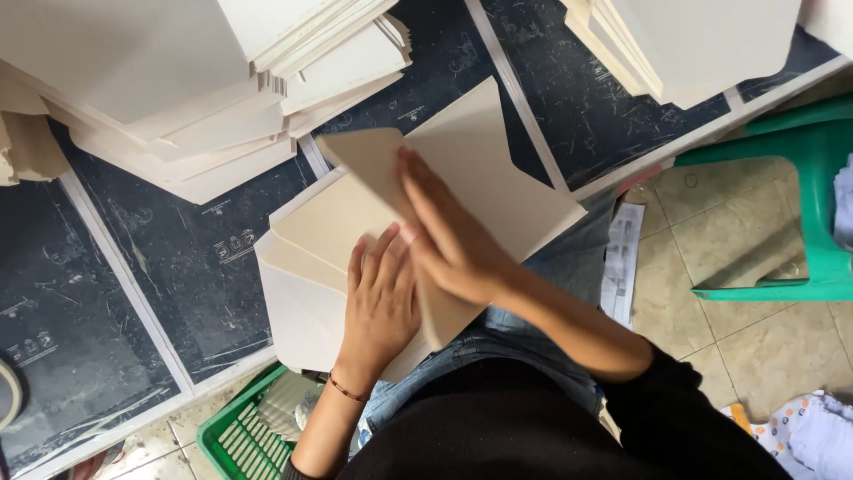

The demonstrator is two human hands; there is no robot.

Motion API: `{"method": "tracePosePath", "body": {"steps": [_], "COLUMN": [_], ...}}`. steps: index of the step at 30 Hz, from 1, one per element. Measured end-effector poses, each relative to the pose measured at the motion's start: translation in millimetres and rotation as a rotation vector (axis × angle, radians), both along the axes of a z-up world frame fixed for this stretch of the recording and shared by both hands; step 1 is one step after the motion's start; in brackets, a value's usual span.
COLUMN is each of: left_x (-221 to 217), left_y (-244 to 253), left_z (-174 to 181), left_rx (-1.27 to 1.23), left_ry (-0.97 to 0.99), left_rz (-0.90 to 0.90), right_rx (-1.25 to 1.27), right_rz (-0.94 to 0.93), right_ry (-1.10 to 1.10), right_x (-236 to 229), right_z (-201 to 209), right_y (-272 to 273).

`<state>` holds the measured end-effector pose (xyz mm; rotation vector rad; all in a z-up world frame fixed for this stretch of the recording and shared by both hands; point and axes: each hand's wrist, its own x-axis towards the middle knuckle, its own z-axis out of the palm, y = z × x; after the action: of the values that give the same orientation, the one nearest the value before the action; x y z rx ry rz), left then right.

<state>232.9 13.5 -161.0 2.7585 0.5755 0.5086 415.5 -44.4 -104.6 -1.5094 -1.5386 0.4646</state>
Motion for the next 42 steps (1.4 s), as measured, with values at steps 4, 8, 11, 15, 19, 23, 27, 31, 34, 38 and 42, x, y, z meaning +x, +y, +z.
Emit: {"method": "tracePosePath", "body": {"steps": [4, 8, 11, 15, 19, 23, 27, 31, 34, 38, 42], "left_x": [-11, -12, -4, 25, 26, 36, 35, 20, 7, -2, -3], "left_y": [8, 17, 15, -1, 5, 7, 8, 9, 12, 12, 12], "left_z": [1, 39, 54, 48, 38, 33, 53, 61, 60, 52, 44], "left_rx": [-0.398, -0.328, -0.321, 0.177, 0.212, 0.076, 0.038, 0.000, -0.003, -0.011, -0.005], "left_ry": [-0.404, -0.562, -0.285, 0.047, 0.038, 0.000, 0.034, 0.063, 0.095, 0.073, 0.027], "left_rz": [0.129, 0.194, 0.082, 0.007, -0.042, -0.165, -0.193, -0.172, -0.145, -0.126, -0.141], "right_rx": [-0.044, -0.135, -0.163, -0.006, 0.061, -0.624, -0.775, -0.885, -0.924, -0.972, -0.952], "right_rz": [-0.021, 0.026, 0.051, -0.101, -0.400, -0.700, -0.667, -0.637, -0.615, -0.479, -0.358], "right_ry": [-0.041, 0.021, 0.160, 0.119, -0.568, -0.677, -0.682, -0.635, -0.599, -0.392, -0.186], "right_x": [-27, -30, -14, 19, 60, 64, 65, 77, 88, 110, 124], "right_z": [-11, -27, -24, -7, -39, -27, 4, 8, 17, 35, 45], "right_y": [4, 7, 2, -15, -54, -67, -58, -51, -48, -44, -46]}}
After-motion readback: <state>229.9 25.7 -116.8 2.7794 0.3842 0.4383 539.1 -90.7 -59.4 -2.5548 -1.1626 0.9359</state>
